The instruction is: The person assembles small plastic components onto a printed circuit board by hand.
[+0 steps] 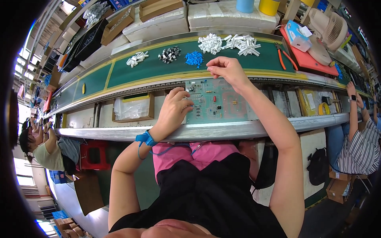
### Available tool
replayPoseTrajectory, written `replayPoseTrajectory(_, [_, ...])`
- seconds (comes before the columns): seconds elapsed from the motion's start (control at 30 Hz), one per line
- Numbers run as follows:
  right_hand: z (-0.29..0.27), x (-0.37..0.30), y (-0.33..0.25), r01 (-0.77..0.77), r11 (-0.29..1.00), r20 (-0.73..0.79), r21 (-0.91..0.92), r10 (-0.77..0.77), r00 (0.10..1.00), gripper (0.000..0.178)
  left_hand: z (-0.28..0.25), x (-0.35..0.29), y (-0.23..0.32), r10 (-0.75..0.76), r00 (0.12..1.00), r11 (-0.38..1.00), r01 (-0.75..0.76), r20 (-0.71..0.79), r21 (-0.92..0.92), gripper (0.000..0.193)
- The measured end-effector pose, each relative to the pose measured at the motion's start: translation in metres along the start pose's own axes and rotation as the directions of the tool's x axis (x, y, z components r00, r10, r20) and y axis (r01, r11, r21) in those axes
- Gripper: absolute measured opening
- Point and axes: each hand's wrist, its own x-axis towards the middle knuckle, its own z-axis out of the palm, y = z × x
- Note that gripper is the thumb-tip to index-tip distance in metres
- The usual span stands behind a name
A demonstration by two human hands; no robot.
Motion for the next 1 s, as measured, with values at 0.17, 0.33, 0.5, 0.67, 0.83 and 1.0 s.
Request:
replayPoseTrajectory(0.17, [-0.004, -0.002, 0.004, -0.018, 0.999, -0.014, 0.039, 0.019, 1.000, 0.015, 0.003, 0.004, -0.001, 0.009, 0.999, 1.000, -0.010, 0.043, 0.021, 0.014])
replayPoseTrajectory(0.33, [-0.005, -0.002, 0.005, -0.009, 0.999, 0.010, 0.047, 0.009, 1.000, 0.014, 0.003, 0.008, 0.000, -0.003, 0.997, 0.998, -0.003, 0.082, 0.067, 0.014])
replayPoseTrajectory(0.5, [-0.009, -0.001, 0.006, -0.006, 0.999, 0.008, 0.044, 0.005, 1.000, 0.015, 0.003, 0.010, 0.002, -0.022, 0.994, 0.993, 0.010, 0.103, 0.113, 0.013])
replayPoseTrajectory(0.67, [-0.008, -0.002, 0.006, -0.002, 0.999, 0.025, 0.043, 0.001, 1.000, 0.014, 0.004, 0.011, 0.002, -0.010, 0.991, 0.989, -0.010, 0.136, 0.145, 0.013])
replayPoseTrajectory(0.83, [0.002, -0.012, 0.002, -0.036, 0.999, 0.075, -0.017, 0.037, 0.996, 0.012, 0.006, 0.008, 0.003, 0.027, 0.991, 0.987, -0.048, 0.132, 0.155, 0.017])
replayPoseTrajectory(1.0, [0.018, -0.025, -0.006, -0.048, 0.990, 0.106, -0.133, 0.062, 0.992, 0.012, -0.001, 0.009, 0.007, -0.034, 0.997, 0.997, 0.029, 0.073, 0.076, 0.027])
